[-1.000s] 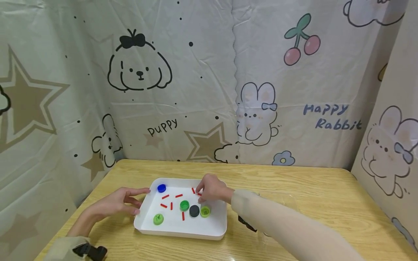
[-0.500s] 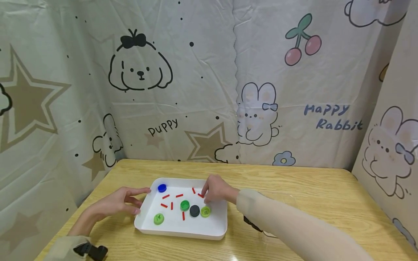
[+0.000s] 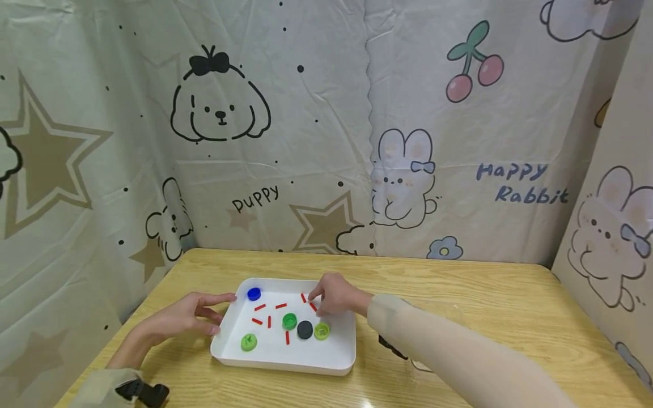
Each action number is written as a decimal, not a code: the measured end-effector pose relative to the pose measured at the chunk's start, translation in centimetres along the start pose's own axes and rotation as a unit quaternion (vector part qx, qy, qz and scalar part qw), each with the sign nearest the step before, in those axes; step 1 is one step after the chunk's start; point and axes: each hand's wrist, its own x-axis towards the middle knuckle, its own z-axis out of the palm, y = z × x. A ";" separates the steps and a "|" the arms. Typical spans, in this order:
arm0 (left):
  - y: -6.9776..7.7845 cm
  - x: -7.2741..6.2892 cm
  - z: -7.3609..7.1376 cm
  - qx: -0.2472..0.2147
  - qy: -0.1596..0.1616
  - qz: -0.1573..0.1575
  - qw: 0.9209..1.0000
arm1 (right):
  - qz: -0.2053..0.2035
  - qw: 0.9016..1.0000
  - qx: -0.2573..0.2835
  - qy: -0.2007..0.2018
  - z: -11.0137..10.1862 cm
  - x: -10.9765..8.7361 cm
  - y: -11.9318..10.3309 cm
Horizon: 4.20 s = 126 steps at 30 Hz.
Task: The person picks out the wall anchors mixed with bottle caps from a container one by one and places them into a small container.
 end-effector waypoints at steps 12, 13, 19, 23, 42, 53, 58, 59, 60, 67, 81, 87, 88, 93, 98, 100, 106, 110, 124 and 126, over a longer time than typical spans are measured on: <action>0.0 0.0 0.0 -0.018 -0.004 0.003 1.000 | -0.015 1.000 -0.008 -0.012 0.0 0.0 -0.3; 0.0 0.0 0.0 -0.021 -0.004 0.004 1.000 | -0.015 1.000 -0.005 -0.012 0.1 0.0 -0.3; 0.1 0.0 0.1 -0.026 -0.003 0.002 1.000 | 0.020 0.998 0.059 -0.022 0.3 0.1 -0.4; 0.1 -0.1 0.2 -0.023 -0.004 0.004 1.000 | 0.050 0.994 0.097 -0.027 0.2 0.1 -0.4; -0.1 0.1 0.0 -0.009 0.000 -0.002 1.000 | 0.053 0.995 0.076 -0.033 0.3 0.3 0.2; 0.1 0.0 0.1 -0.006 0.003 -0.007 1.000 | 0.063 0.995 0.076 -0.030 0.3 0.3 -0.2; 0.0 0.0 0.1 -0.012 0.003 -0.002 1.000 | 0.072 0.994 0.080 -0.027 0.4 0.3 -0.3; -0.1 0.0 0.1 -0.013 0.002 -0.001 1.000 | 0.073 0.994 0.079 -0.026 0.4 0.4 -0.3; -0.1 0.0 0.1 -0.013 0.002 0.001 1.000 | 0.073 0.994 0.078 -0.025 0.5 0.4 -0.3; -0.2 0.1 0.0 -0.007 0.003 -0.007 1.000 | 0.074 0.994 0.075 -0.022 0.6 0.3 -0.3; -0.2 0.2 0.0 -0.004 0.003 -0.007 1.000 | 0.072 0.993 0.090 -0.013 -0.8 -0.5 -0.7; -0.3 0.2 0.2 -0.004 0.006 -0.011 1.000 | 0.076 0.991 0.107 -0.003 -1.6 -1.3 -0.6; -0.2 0.2 0.2 -0.004 0.007 -0.012 1.000 | 0.075 0.991 0.109 -0.003 -1.7 -1.4 -0.6; -0.1 0.1 0.3 -0.010 0.010 -0.018 1.000 | 0.069 0.990 0.126 -0.003 -2.7 -2.4 -0.7; 0.1 0.1 0.4 -0.022 0.005 -0.014 1.000 | 0.063 0.985 0.158 0.001 -3.9 -3.8 -0.8; 0.1 0.1 0.4 -0.024 0.004 -0.012 1.000 | 0.066 0.983 0.173 0.003 -4.4 -4.4 -0.7; -0.3 0.2 0.4 -0.027 0.009 -0.019 0.999 | 0.078 0.974 0.212 0.020 -5.7 -6.5 0.1; -0.4 0.2 0.4 -0.027 0.007 -0.017 0.999 | 0.083 0.971 0.222 0.032 -6.5 -8.0 0.4; -0.6 0.3 0.3 -0.032 0.002 -0.014 0.999 | 0.096 0.963 0.244 0.066 -7.9 -12.6 2.5; -0.5 0.2 0.2 -0.034 0.000 -0.012 0.999 | 0.100 0.961 0.248 0.069 -8.1 -13.1 2.7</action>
